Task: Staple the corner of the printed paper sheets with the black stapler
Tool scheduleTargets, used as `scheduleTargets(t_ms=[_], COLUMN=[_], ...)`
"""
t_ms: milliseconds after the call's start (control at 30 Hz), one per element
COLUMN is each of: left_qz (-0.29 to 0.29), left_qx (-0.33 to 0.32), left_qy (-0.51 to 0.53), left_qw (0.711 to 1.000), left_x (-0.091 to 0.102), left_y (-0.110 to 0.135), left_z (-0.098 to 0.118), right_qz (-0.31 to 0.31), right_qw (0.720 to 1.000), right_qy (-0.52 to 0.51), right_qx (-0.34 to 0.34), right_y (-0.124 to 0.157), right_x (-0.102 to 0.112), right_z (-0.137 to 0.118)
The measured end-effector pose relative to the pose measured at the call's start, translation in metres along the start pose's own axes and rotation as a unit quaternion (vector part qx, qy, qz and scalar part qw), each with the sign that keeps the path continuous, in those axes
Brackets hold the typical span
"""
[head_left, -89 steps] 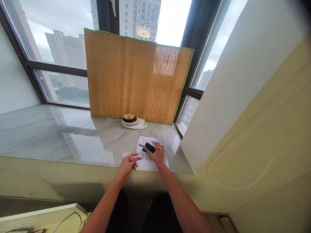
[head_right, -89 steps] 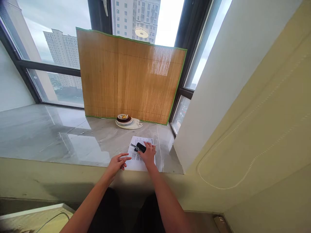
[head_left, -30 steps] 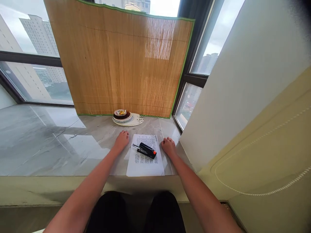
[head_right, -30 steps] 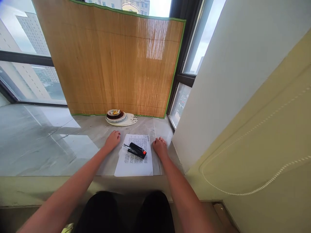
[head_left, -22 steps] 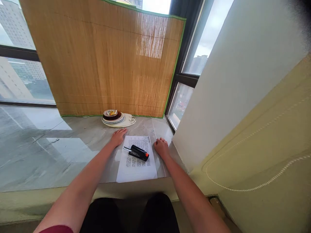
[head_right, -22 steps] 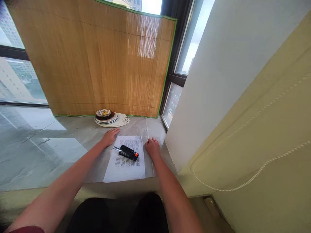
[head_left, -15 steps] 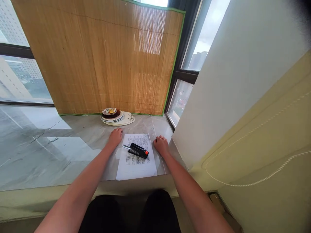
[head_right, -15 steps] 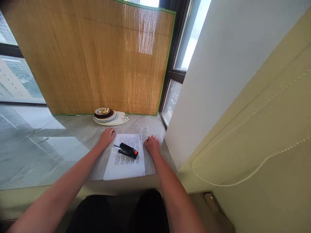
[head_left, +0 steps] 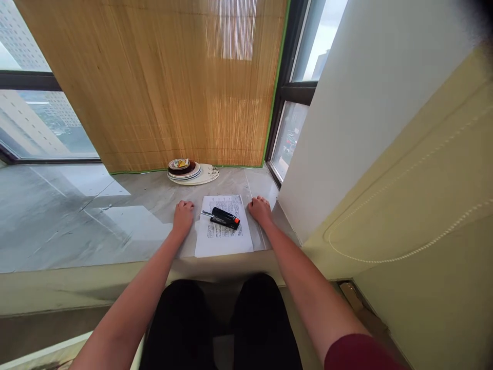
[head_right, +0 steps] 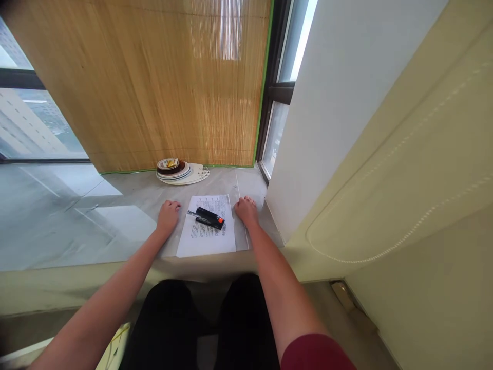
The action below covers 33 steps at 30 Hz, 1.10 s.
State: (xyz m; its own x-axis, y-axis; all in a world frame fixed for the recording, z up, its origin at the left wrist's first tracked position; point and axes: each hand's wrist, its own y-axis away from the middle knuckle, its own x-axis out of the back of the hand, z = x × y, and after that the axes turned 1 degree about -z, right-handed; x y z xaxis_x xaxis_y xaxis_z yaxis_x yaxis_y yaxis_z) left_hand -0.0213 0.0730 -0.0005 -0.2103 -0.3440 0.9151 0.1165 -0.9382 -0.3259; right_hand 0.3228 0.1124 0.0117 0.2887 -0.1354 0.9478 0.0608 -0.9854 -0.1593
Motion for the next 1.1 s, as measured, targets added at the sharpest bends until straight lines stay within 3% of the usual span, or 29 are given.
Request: scheduleTargets(t_ms=[333,700,867,967,1100], left_qz=[-0.003,-0.009,0.001,-0.008,-0.025], left_qx=[-0.013,-0.019,-0.028,-0.017,-0.011], left_qy=[-0.008,-0.025,-0.033,-0.017,0.017], left_qw=[1.0,0.999,0.999,1.0,0.999], left_x=[0.012,0.018,0.023,0.027,0.03], left_y=[0.05,0.06,0.061,0.064,0.066], left_z=[0.012,0.02,0.028,0.031,0.033], right_qz=[0.007,0.028,0.045,0.044,0.021], right_qw=[0.999,0.995,0.986,0.968,0.913], right_qy=[-0.037,-0.097,-0.155,-0.224,-0.338], right_qx=[0.016,0.019,0.037,0.098,0.228], right_y=[-0.001,-0.001,0.012,0.034,0.06], right_x=[-0.006,-0.006,-0.002,-0.005,-0.01], right_z=[0.007,0.01,-0.009,-0.03,-0.045])
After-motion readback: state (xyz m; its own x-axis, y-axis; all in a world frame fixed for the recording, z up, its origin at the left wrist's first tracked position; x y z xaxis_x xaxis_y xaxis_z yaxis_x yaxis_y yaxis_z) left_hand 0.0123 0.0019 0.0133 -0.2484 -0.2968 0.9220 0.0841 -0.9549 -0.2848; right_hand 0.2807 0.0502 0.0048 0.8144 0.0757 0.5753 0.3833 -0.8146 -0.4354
